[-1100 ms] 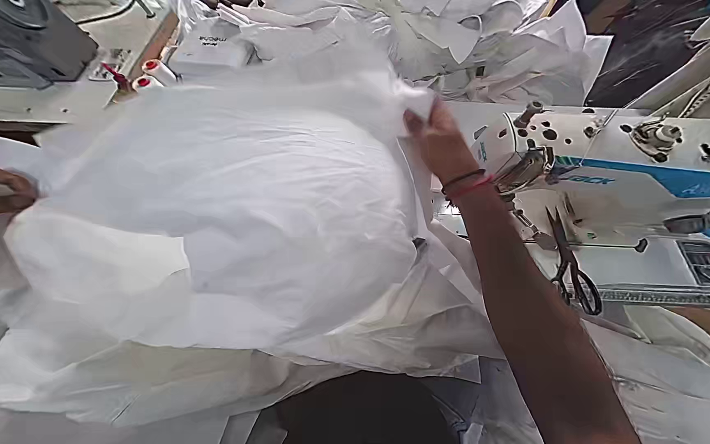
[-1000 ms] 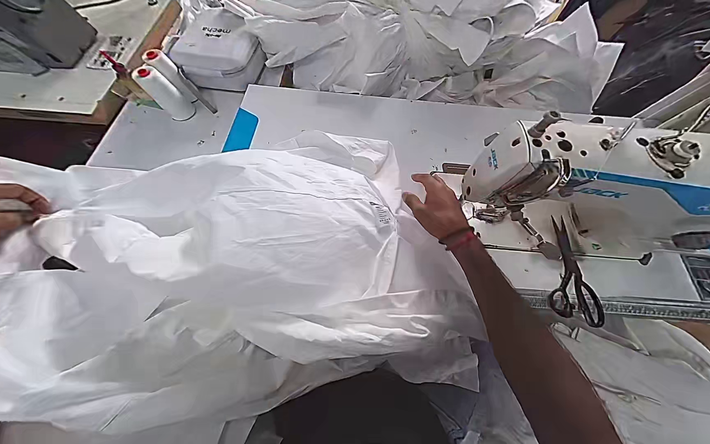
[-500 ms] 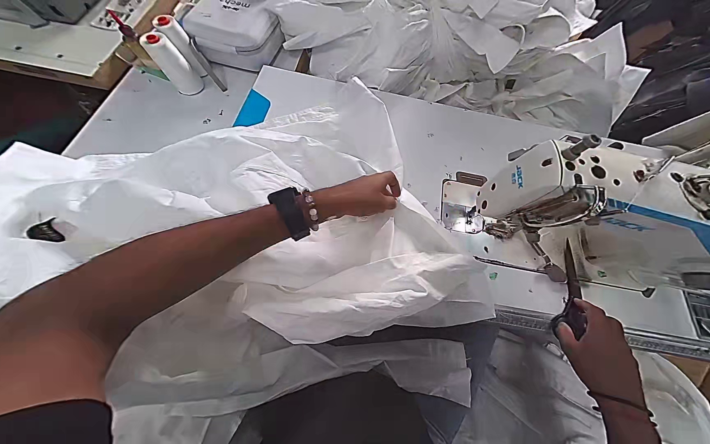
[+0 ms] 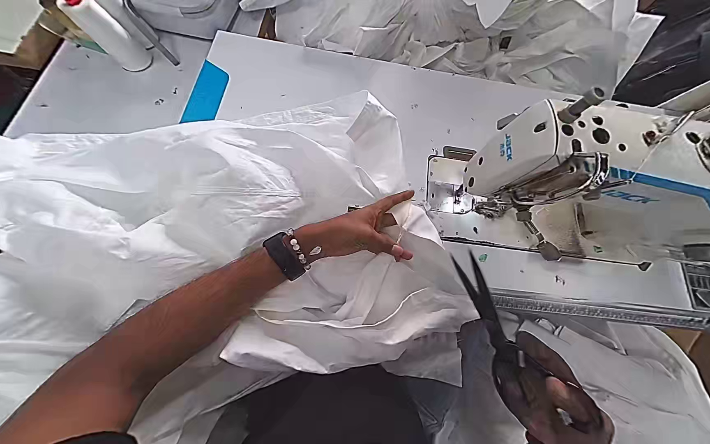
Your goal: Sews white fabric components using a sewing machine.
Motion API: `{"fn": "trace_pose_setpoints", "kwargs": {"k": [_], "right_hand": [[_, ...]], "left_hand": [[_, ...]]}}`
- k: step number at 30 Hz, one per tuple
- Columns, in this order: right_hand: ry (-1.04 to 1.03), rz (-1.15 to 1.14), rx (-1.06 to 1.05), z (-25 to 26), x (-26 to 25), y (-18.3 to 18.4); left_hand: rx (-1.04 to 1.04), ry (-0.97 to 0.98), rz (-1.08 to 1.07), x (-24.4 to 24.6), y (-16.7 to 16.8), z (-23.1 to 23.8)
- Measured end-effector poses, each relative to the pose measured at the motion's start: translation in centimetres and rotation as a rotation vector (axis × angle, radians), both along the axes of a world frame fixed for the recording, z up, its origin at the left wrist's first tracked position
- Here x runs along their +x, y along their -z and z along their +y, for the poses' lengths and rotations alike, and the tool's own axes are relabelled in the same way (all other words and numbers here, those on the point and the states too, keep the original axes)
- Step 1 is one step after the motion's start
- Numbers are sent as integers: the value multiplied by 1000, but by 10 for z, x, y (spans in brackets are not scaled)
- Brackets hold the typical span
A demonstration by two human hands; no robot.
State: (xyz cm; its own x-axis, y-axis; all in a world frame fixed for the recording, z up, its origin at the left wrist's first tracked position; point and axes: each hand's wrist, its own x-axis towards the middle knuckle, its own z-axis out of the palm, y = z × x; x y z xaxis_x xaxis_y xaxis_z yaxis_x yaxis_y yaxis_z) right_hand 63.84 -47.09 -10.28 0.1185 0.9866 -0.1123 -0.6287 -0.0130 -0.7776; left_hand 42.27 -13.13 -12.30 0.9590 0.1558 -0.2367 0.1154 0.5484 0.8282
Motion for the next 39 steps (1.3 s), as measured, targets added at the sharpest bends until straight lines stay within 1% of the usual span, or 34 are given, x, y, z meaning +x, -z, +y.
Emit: {"fn": "trace_pose_setpoints", "kwargs": {"k": [3,6,8,9,10,11,13,14,15,16,17,18,19,20,22,23,24,25,26,27,28,29,30,31,32,33,34,35,36,37,38,39], "right_hand": [[-106,-109,-159,38,-15,3],[-209,-153,-157,70,-12,4],[-313,-212,-132,86,-12,0],[-367,-234,-113,89,-12,-4],[-414,-246,-83,86,-11,-9],[-411,-257,-61,77,-10,-16],[-254,-331,-82,46,-4,-34],[-131,-383,-131,29,0,-43],[9,-450,-203,14,5,-51],[141,-534,-278,5,13,-53],[261,-642,-362,1,23,-51],[355,-797,-471,1,34,-45],[404,-984,-600,5,50,-37],[404,-1194,-739,10,70,-27],[234,-1593,-1022,25,107,-18],[142,-1705,-1134,36,115,-20],[62,-1783,-1225,48,113,-27],[34,-1863,-1236,59,103,-37],[91,-1953,-1093,69,86,-46],[171,-2025,-842,79,63,-50],[210,-2037,-570,93,36,-47],[190,-1997,-308,109,7,-36],[114,-1951,-114,123,-22,-15],[33,-1962,14,131,-48,12],[-17,-2009,112,127,-71,42],[32,-2032,235,114,-89,67],[128,-2007,366,96,-99,89],[187,-1967,447,78,-106,107],[178,-1939,437,62,-111,123],[102,-1922,321,52,-111,137],[-31,-1889,122,54,-115,148],[-201,-1821,-126,66,-120,149]], "left_hand": [[17,44,10,2,1,-1],[5,26,32,0,3,-6],[22,21,26,-1,3,-5],[56,33,18,-2,2,-5],[134,68,19,-3,0,-5],[271,124,15,-6,-3,-7],[577,215,-20,-17,-1,-28],[653,278,-71,-24,4,-43],[701,386,-115,-30,7,-57],[738,502,-159,-34,9,-66],[755,574,-183,-32,6,-68],[766,556,-178,-27,-3,-63],[813,459,-126,-18,-17,-49],[955,337,-15,-7,-34,-28],[1430,72,322,20,-59,26],[1570,-34,454,33,-62,55],[1652,-111,557,45,-60,83],[1680,-167,633,59,-58,108],[1696,-225,671,73,-54,129],[1725,-282,679,88,-48,145],[1761,-338,671,106,-41,159],[1785,-389,663,124,-33,171],[1788,-422,666,140,-22,181],[1772,-445,672,150,-12,189],[1747,-459,680,154,-2,191],[1730,-473,665,152,8,188],[1728,-474,617,146,14,181],[1745,-448,539,133,20,165],[1770,-403,462,115,26,141],[1798,-367,400,96,30,112],[1824,-337,368,75,32,82],[1841,-319,352,56,33,53]]}}
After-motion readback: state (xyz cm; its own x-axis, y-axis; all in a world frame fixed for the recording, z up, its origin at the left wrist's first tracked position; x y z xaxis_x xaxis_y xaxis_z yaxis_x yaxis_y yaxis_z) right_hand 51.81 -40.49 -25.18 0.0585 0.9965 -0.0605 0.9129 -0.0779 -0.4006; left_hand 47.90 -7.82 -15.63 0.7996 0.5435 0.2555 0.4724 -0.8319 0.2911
